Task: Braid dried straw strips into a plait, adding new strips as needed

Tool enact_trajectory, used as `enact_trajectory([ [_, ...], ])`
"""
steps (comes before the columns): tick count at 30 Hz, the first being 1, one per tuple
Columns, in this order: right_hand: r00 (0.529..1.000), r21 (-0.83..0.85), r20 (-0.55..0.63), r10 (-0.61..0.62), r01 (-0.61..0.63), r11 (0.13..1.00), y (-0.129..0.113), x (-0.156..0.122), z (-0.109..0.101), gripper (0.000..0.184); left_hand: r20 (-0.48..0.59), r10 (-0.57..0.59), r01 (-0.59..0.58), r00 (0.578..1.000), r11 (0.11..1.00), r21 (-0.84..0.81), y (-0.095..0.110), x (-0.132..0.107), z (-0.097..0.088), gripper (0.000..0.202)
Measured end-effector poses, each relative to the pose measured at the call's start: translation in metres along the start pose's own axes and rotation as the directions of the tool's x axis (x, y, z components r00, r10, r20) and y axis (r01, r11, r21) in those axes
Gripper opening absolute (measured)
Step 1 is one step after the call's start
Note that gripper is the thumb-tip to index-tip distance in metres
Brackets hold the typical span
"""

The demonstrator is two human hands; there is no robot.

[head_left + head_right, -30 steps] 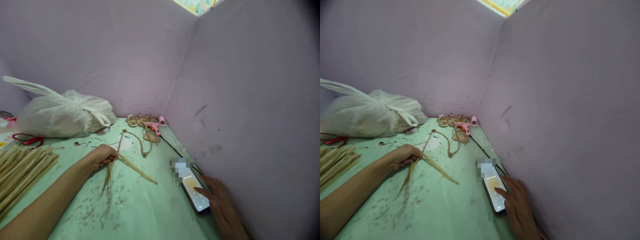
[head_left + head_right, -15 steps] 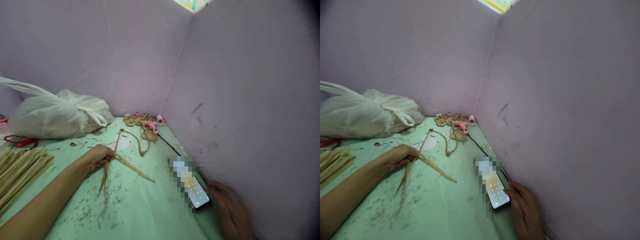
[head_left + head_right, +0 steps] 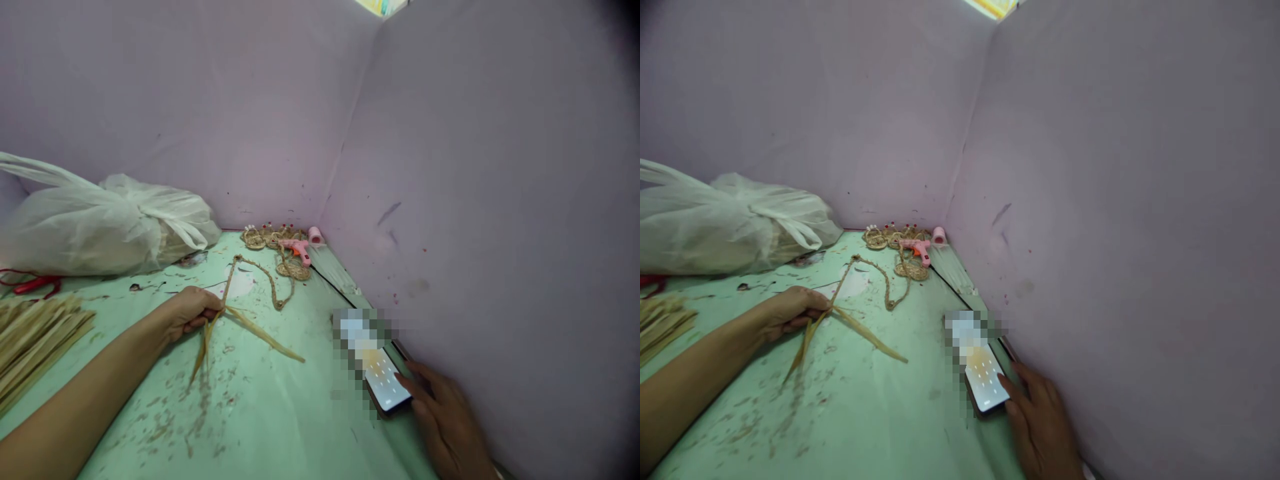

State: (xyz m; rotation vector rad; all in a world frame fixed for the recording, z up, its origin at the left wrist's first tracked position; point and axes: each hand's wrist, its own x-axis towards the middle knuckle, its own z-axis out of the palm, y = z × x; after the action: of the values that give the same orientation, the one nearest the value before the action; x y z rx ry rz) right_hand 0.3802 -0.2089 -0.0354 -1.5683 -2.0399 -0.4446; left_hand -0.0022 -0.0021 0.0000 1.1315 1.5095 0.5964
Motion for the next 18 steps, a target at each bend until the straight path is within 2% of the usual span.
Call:
enact_trajectory([
  [3,0.998,0.015,-0.047,-0.044,0.045,0.999,-0.002,0.001,-0.002,0.036,0.007,0.01,-0.01,1.0,1.0,0.001,0.0,0.0,0.0,0.016],
  [7,0.989,0.01,-0.02,-0.144,0.145,0.989,-0.005,0.006,-0.004,0.036,0.007,0.008,-0.008,1.0,1.0,0.006,0.001,0.0,0.001,0.016],
  [18,0.979,-0.056,0.095,-0.178,0.184,0.981,-0.01,0.012,-0.007,0.035,-0.001,-0.011,0.011,1.0,1.0,0.016,0.001,0.0,0.0,0.017],
])
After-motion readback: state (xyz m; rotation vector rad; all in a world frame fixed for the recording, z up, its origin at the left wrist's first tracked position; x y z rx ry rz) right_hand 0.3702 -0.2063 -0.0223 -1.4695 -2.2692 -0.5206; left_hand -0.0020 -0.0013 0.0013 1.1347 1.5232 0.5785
